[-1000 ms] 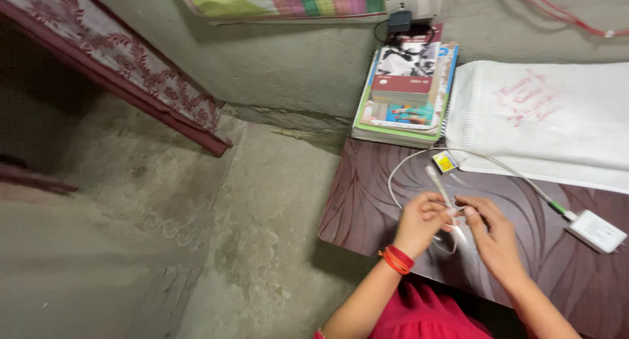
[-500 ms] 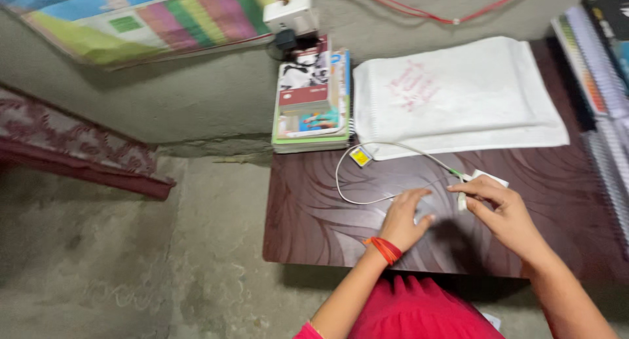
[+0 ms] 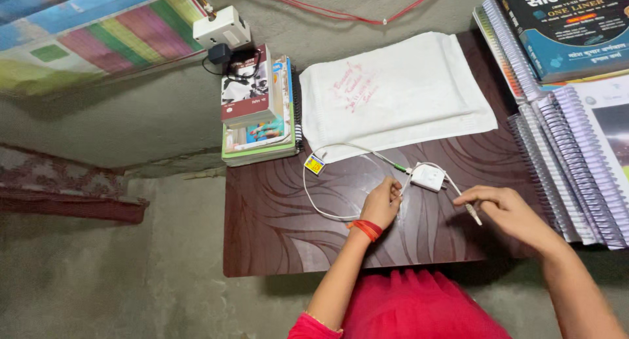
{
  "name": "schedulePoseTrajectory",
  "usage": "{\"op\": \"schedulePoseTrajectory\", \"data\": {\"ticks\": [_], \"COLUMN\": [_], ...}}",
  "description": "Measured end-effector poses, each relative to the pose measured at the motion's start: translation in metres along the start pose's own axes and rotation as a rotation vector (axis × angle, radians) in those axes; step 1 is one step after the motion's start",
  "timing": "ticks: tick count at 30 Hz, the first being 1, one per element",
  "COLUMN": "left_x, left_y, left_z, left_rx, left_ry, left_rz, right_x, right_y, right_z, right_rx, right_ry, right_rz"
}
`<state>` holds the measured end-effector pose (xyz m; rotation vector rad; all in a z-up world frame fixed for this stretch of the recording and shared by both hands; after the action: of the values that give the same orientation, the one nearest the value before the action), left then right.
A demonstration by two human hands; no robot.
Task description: The person organizes a study desk by stacking books, winding a cable around a charger adapter, smoothing a cloth cover, and arranging notebooks and books on the desk.
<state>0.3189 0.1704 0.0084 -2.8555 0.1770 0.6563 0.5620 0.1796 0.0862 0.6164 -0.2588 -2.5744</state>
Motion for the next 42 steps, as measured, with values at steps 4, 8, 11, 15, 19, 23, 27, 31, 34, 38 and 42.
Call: {"op": "schedulePoseTrajectory", "data": {"ticks": [4,8,11,15,19,23,27,31,34,38,42], "left_x": [0.014,0.029,0.055,0.058,0.047,0.024,0.033,0.008,-0.017,-0.046,-0.041], "left_y": [0.012,0.017,0.019,0.014,0.008,-0.003,-0.002,-0.019,-0.021,-0.032,-0.045], "left_z": [0.012,0.042,0.064,0.049,0.046,0.041,0.028,-0.009,-0.040,-0.085,-0.101], "left_rx": [0.023,-0.051,-0.309,-0.355,-0.365,-0.234,-0.352,-0.080,0.025,0.233,0.313], "left_ry": [-0.124,0.089,0.556,0.914,0.908,0.685,1.004,0.772,0.538,-0.001,-0.041], "left_rz": [0.047,-0.052,-0.132,-0.269,-0.370,-0.466,-0.481,-0.409,-0.271,-0.067,0.145], "right_x": [0.005,0.000,0.018,0.061,0.085,0.090,0.100,0.118,0.111,0.054,0.037], "right_y": [-0.006,-0.020,-0.029,-0.039,-0.043,-0.039,-0.039,-0.042,-0.044,0.000,0.008], "right_z": [-0.080,-0.088,-0.095,-0.095,-0.082,-0.055,-0.036,-0.038,-0.032,0.045,0.129], "right_rx": [0.384,0.154,0.203,0.240,0.206,0.142,0.074,0.102,0.219,-0.015,-0.279], "right_ry": [-0.006,-0.236,-0.604,-0.742,-0.962,-1.113,-1.174,-1.215,-0.931,-0.376,0.411], "right_rz": [-0.009,-0.151,-0.197,-0.148,-0.175,-0.249,-0.335,-0.328,-0.307,-0.718,-0.817]}}
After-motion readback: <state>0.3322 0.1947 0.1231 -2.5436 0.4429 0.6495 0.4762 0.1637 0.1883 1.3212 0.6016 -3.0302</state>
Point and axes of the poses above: each hand's wrist, its own y-axis away from the middle knuckle, its own x-axis out of the palm, z = x × y, the point moved 9 cm from there along -y, towards the middle knuckle, and after that the axes turned 13 degrees about x, right-handed, at the moved point
